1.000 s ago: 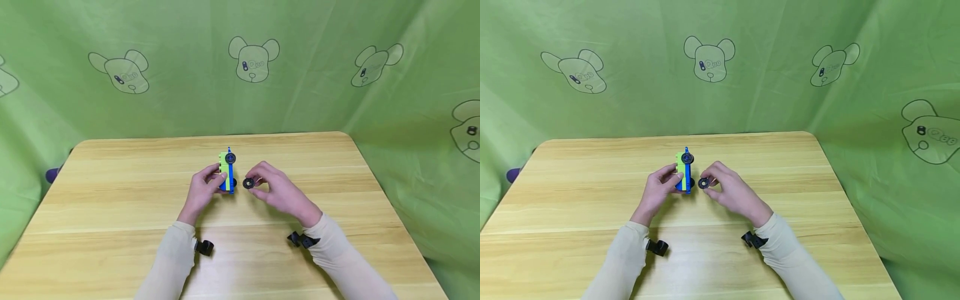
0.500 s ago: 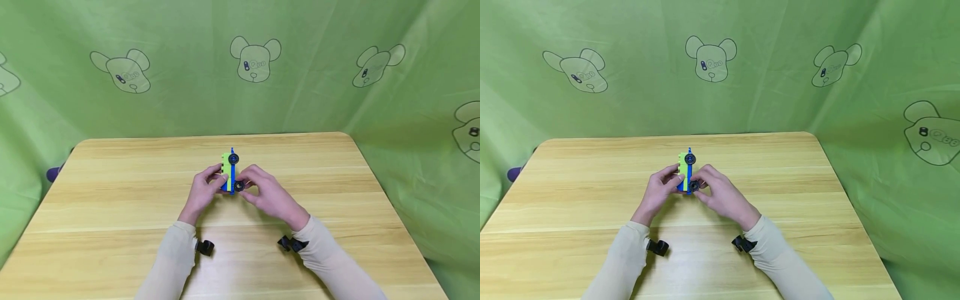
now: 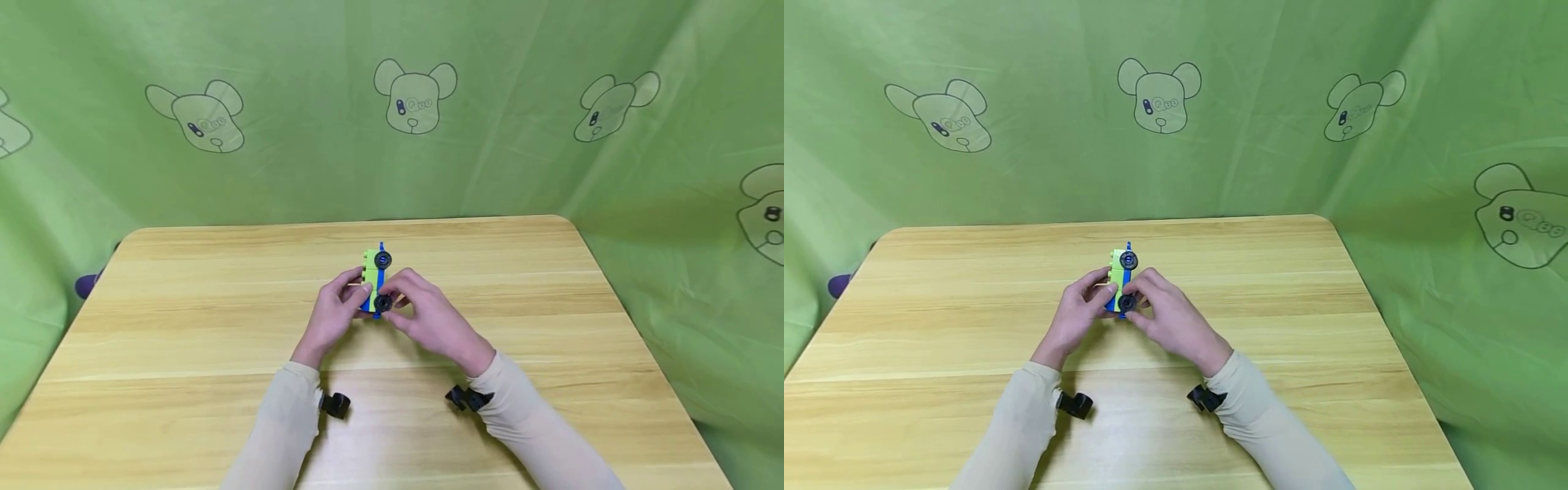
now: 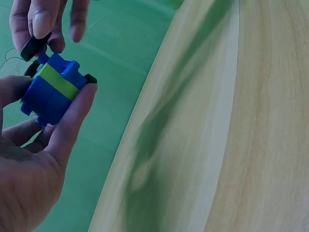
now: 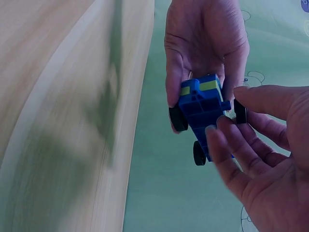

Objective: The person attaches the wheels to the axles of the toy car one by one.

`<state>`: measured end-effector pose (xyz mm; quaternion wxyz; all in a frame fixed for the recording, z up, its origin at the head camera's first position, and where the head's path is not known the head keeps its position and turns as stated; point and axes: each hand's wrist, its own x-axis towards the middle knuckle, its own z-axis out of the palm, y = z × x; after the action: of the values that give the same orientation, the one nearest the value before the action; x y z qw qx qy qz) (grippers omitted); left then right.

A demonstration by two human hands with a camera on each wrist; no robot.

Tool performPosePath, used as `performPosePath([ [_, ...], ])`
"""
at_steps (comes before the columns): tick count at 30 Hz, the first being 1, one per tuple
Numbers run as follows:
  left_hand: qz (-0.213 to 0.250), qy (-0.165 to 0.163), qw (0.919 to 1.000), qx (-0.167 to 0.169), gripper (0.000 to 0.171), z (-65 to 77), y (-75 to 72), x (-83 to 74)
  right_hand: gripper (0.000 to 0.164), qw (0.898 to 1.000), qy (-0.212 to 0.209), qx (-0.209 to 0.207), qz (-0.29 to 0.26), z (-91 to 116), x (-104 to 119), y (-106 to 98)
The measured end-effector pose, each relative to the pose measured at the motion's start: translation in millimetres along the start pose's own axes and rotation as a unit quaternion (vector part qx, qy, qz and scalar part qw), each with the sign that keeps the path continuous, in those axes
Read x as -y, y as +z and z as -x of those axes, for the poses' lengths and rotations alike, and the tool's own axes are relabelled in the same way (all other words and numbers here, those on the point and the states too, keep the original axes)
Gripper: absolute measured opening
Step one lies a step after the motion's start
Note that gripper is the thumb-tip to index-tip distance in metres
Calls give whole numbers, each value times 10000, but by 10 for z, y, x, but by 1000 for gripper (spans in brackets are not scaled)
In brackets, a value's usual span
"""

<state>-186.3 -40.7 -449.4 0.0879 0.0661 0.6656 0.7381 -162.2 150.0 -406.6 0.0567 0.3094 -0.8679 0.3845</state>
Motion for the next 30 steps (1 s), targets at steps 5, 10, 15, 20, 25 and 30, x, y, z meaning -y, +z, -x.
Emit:
performPosePath([
  [5, 189, 12, 9998, 80, 48, -3, 11, 5, 34, 9999, 72, -7, -73, -13, -12, 25],
  [10, 294, 15, 9996, 56, 50, 4, 16, 7, 33, 9999, 104, -17, -108, -23, -16, 34],
  [15, 258, -2, 9997, 41, 49, 13, 16, -3, 33, 9999, 109, -40, -17, -27, -25, 29],
  [20, 255, 80, 9996, 23, 49, 17, 25, 2, 33, 9999, 88, -49, 11, -26, -31, 27],
  [25, 420, 225, 9987, 178, 49, 22, 36, 13, 33, 9996, 223, -56, -165, -24, -34, 37],
  [30, 458, 245, 9981, 316, 54, 34, 24, 15, 31, 9985, 389, -99, -375, -24, -34, 46],
])
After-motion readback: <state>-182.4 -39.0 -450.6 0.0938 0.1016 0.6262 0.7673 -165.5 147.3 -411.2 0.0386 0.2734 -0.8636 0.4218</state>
